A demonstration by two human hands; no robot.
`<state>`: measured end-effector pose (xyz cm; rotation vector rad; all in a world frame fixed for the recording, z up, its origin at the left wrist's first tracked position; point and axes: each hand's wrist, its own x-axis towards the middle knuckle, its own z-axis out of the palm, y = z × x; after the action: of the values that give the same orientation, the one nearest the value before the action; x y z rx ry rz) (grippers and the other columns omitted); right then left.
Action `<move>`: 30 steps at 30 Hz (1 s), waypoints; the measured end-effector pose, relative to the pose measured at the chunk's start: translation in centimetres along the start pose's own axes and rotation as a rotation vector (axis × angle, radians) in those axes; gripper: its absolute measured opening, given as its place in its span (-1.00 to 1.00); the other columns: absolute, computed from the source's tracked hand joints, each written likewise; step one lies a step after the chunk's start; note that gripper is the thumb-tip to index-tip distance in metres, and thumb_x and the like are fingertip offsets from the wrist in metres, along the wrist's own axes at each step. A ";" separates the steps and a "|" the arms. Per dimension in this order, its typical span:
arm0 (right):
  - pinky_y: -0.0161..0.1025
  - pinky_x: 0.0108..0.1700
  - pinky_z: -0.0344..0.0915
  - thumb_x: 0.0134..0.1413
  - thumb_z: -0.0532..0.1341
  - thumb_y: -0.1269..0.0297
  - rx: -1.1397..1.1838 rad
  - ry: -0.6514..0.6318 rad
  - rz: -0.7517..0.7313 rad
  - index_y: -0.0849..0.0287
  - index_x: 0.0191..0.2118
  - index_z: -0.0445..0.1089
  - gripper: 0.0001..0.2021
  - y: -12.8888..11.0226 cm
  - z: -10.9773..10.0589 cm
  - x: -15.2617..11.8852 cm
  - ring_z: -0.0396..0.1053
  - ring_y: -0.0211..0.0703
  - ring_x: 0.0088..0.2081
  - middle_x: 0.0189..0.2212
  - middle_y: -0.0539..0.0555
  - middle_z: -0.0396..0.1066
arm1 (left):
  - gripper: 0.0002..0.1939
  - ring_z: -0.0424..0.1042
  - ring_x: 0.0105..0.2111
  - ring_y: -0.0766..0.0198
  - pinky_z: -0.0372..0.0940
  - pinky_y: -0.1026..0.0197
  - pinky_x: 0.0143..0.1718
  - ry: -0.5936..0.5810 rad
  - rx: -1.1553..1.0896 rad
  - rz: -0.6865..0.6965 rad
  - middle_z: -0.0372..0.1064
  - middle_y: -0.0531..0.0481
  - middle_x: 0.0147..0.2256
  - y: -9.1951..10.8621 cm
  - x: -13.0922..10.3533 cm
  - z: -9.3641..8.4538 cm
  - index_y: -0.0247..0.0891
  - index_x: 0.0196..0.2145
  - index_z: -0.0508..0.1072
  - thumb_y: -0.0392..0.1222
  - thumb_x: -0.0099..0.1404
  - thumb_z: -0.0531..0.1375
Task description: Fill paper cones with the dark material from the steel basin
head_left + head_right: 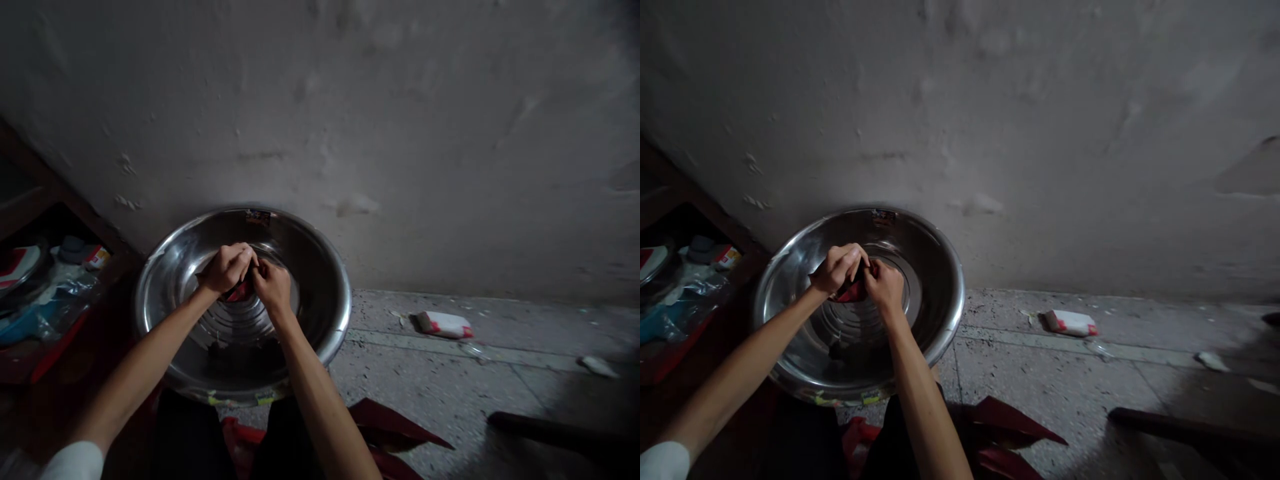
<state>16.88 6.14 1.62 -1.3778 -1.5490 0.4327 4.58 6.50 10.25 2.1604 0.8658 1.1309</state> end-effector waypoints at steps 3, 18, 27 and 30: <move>-0.26 -0.40 -0.03 0.18 0.08 0.15 0.003 0.023 -0.031 0.18 -0.43 0.48 -0.68 0.1 0.1 0.0 0.19 -0.24 -0.53 -0.54 0.07 0.45 | -0.44 0.40 -0.37 0.23 0.26 0.18 -0.19 -0.113 0.171 0.136 0.37 -0.06 -0.54 -0.4 0.0 -1.1 -0.25 -0.64 0.34 -0.02 0.48 -0.05; -0.27 -0.40 0.06 0.27 0.05 0.07 0.024 0.084 -0.110 0.18 -0.38 0.52 -0.60 0.3 0.8 -0.6 0.29 -0.20 -0.52 -0.50 0.12 0.51 | -0.72 0.57 -0.37 0.18 0.42 0.21 -0.23 -0.231 0.749 -0.486 0.57 -0.09 -0.37 -0.4 -1.2 -2.2 -0.26 -0.09 0.59 -0.28 0.39 0.10; -0.27 -0.43 0.05 0.26 0.08 0.05 0.086 0.066 -0.099 0.17 -0.41 0.50 -0.61 0.2 0.7 -0.6 0.26 -0.21 -0.54 -0.56 0.07 0.45 | -0.64 0.57 -0.09 -0.10 0.41 0.01 -0.04 -0.317 1.016 -0.566 0.56 -0.36 -0.14 1.0 -0.7 -0.6 -0.38 -0.13 0.58 -0.17 0.39 0.04; -0.27 -0.40 0.15 0.22 0.10 0.11 0.151 0.046 -0.114 0.17 -0.34 0.52 -0.69 0.3 0.6 -0.5 0.34 -0.18 -0.49 -0.51 0.07 0.49 | -0.65 0.49 0.06 0.03 0.34 0.11 0.10 -0.406 0.837 -0.536 0.52 -0.26 0.01 0.1 -0.6 -1.3 -0.33 -0.03 0.54 -0.37 0.28 0.09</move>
<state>16.52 5.93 0.92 -1.1701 -1.5168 0.4357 3.25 6.18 10.67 2.3815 1.7786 0.0235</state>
